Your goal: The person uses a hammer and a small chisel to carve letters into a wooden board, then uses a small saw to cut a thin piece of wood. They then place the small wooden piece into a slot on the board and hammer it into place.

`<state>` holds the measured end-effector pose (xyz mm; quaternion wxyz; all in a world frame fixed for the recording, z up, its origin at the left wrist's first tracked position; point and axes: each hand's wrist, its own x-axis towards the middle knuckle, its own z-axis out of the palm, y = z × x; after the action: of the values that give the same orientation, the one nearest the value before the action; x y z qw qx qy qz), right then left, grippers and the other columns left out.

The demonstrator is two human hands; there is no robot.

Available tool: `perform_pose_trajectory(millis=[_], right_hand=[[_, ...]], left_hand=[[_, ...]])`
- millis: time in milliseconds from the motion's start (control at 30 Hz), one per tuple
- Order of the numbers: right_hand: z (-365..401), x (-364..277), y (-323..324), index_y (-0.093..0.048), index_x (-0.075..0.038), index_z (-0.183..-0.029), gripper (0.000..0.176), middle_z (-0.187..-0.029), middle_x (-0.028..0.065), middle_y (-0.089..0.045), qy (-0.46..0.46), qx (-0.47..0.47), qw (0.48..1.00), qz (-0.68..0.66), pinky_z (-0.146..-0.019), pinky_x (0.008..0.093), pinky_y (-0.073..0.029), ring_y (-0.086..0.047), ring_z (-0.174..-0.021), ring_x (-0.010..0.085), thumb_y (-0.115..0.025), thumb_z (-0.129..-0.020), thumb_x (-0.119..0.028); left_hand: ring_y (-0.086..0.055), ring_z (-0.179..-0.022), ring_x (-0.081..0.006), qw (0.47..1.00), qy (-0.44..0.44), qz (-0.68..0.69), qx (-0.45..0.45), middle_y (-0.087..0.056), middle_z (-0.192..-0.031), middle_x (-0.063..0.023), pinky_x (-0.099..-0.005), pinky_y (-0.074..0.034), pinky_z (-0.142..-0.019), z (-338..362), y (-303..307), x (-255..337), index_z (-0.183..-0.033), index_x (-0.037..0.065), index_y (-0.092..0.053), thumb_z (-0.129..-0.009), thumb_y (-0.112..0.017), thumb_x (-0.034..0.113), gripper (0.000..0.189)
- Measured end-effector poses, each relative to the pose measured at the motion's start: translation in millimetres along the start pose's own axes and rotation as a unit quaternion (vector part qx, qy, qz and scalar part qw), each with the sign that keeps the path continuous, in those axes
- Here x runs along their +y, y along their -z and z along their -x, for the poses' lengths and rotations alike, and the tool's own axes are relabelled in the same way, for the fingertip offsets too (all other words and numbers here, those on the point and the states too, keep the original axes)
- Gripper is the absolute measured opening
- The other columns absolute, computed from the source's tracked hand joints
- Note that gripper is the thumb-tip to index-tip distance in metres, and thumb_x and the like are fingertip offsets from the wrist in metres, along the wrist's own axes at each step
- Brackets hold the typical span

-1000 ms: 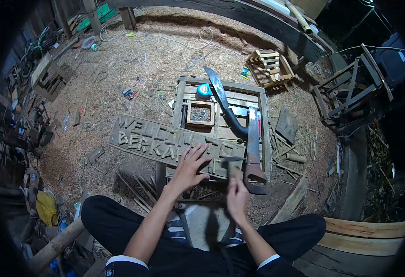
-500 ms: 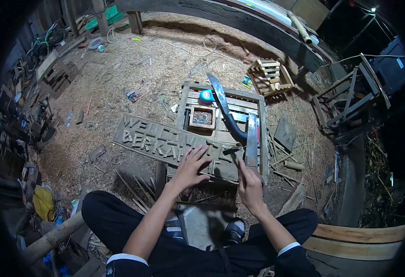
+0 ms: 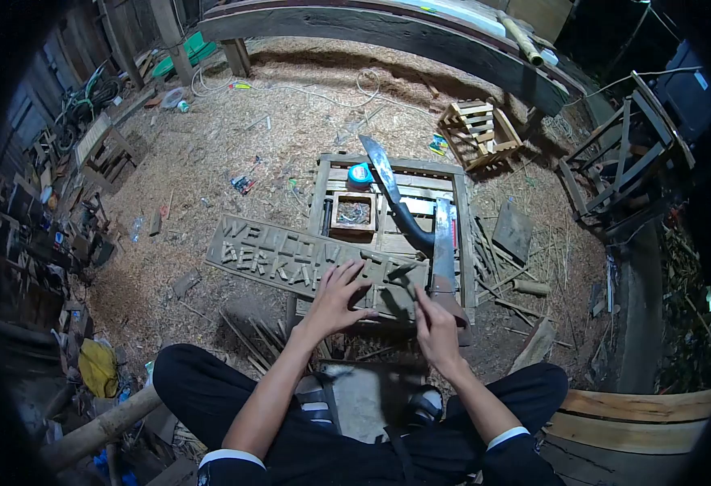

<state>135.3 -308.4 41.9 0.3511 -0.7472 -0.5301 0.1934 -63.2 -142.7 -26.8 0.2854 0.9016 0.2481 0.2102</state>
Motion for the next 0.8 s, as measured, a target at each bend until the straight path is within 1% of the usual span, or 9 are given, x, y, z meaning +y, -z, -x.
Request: perform_pose_trajectory(millis=[100, 133, 267, 333, 400, 500, 533, 700, 800], right_hand=[[-7.2, 4.8, 9.7, -0.057, -0.007, -0.148, 0.043, -0.106, 0.0266, -0.071, 0.005, 0.056, 0.998, -0.006, -0.086, 0.0463, -0.053, -0.070, -0.096, 0.0418, -0.057, -0.105, -0.013], [-8.7, 11.6, 10.3, -0.057, -0.005, -0.148, 0.044, -0.112, 0.0283, -0.071, -0.003, 0.057, 0.998, -0.016, -0.091, 0.0464, -0.053, -0.070, -0.103, 0.0430, -0.058, -0.104, -0.013], [-10.5, 27.8, 7.2, -0.056, -0.003, -0.147, 0.046, -0.120, 0.0302, -0.070, 0.003, 0.078, 0.996, -0.043, -0.098, 0.0474, -0.052, -0.068, -0.113, 0.0452, -0.060, -0.102, -0.012], [-11.9, 29.9, 7.4, -0.056, -0.003, -0.148, 0.047, -0.119, 0.0303, -0.070, -0.006, 0.074, 0.996, -0.049, -0.097, 0.0474, -0.052, -0.068, -0.113, 0.0453, -0.060, -0.102, -0.012], [-13.5, 31.3, 6.9, -0.055, -0.003, -0.148, 0.048, -0.119, 0.0304, -0.070, -0.016, 0.070, 0.996, -0.053, -0.097, 0.0475, -0.052, -0.068, -0.113, 0.0454, -0.060, -0.101, -0.011], [-14.7, 31.9, 8.6, -0.054, -0.003, -0.149, 0.049, -0.119, 0.0308, -0.070, -0.015, 0.070, 0.995, -0.063, -0.097, 0.0475, -0.052, -0.068, -0.112, 0.0456, -0.061, -0.101, -0.011], [-14.9, 30.8, 9.6, -0.054, -0.003, -0.150, 0.050, -0.119, 0.0307, -0.070, -0.012, 0.067, 0.996, -0.059, -0.097, 0.0475, -0.052, -0.068, -0.111, 0.0456, -0.061, -0.101, -0.012], [-18.9, 31.9, 8.7, -0.051, -0.004, -0.152, 0.053, -0.119, 0.0304, -0.070, -0.021, 0.050, 0.996, -0.074, -0.097, 0.0472, -0.052, -0.069, -0.111, 0.0454, -0.062, -0.100, -0.011], [-21.7, 27.1, 11.7, -0.050, -0.005, -0.153, 0.055, -0.119, 0.0306, -0.070, -0.018, 0.042, 0.997, -0.061, -0.097, 0.0470, -0.052, -0.068, -0.111, 0.0455, -0.062, -0.101, -0.011]], left_hand=[[-0.032, -0.154, -0.0386, 1.000, 0.000, -0.009, -0.001, -0.043, -0.162, -0.0159, -0.0556, -0.023, -0.125, 1.9, 0.1, 8.4, -0.139, 0.018, -0.064, -0.079, -0.087, 0.047, 0.070], [-0.032, -0.154, -0.0386, 1.000, 0.001, -0.011, -0.003, -0.043, -0.162, -0.0159, -0.0556, -0.023, -0.125, 2.0, 0.3, 10.2, -0.139, 0.018, -0.064, -0.079, -0.087, 0.047, 0.070], [-0.030, -0.153, -0.0395, 1.000, 0.017, -0.016, -0.008, -0.040, -0.162, -0.0164, -0.0545, -0.023, -0.124, 2.7, -1.9, 14.6, -0.141, 0.018, -0.063, -0.083, -0.085, 0.044, 0.067], [-0.030, -0.152, -0.0395, 0.999, 0.024, -0.027, -0.001, -0.040, -0.162, -0.0167, -0.0540, -0.023, -0.124, 0.4, -2.2, 17.5, -0.141, 0.018, -0.064, -0.085, -0.084, 0.042, 0.064], [-0.031, -0.151, -0.0410, 1.000, 0.015, -0.022, 0.008, -0.042, -0.159, -0.0199, -0.0541, -0.025, -0.123, -3.2, -5.1, 20.4, -0.132, 0.015, -0.070, -0.087, -0.083, 0.036, 0.051], [-0.031, -0.151, -0.0406, 0.999, 0.036, -0.012, 0.031, -0.045, -0.156, -0.0203, -0.0543, -0.025, -0.122, -7.9, -11.8, 22.6, -0.123, 0.014, -0.074, -0.088, -0.082, 0.032, 0.040], [-0.031, -0.151, -0.0406, 0.999, 0.035, -0.011, 0.029, -0.045, -0.156, -0.0203, -0.0543, -0.025, -0.122, -9.4, -14.9, 22.8, -0.123, 0.014, -0.074, -0.088, -0.082, 0.032, 0.040], [-0.033, -0.148, -0.0398, 0.993, 0.074, -0.020, 0.093, -0.046, -0.153, -0.0197, -0.0548, -0.025, -0.119, -18.7, -24.3, 33.2, -0.101, 0.010, -0.076, -0.084, -0.084, 0.028, 0.025], [-0.034, -0.146, -0.0400, 0.988, 0.091, -0.028, 0.122, -0.046, -0.153, -0.0197, -0.0540, -0.024, -0.118, -25.2, -29.3, 37.1, -0.094, 0.009, -0.074, -0.081, -0.085, 0.026, 0.024]])
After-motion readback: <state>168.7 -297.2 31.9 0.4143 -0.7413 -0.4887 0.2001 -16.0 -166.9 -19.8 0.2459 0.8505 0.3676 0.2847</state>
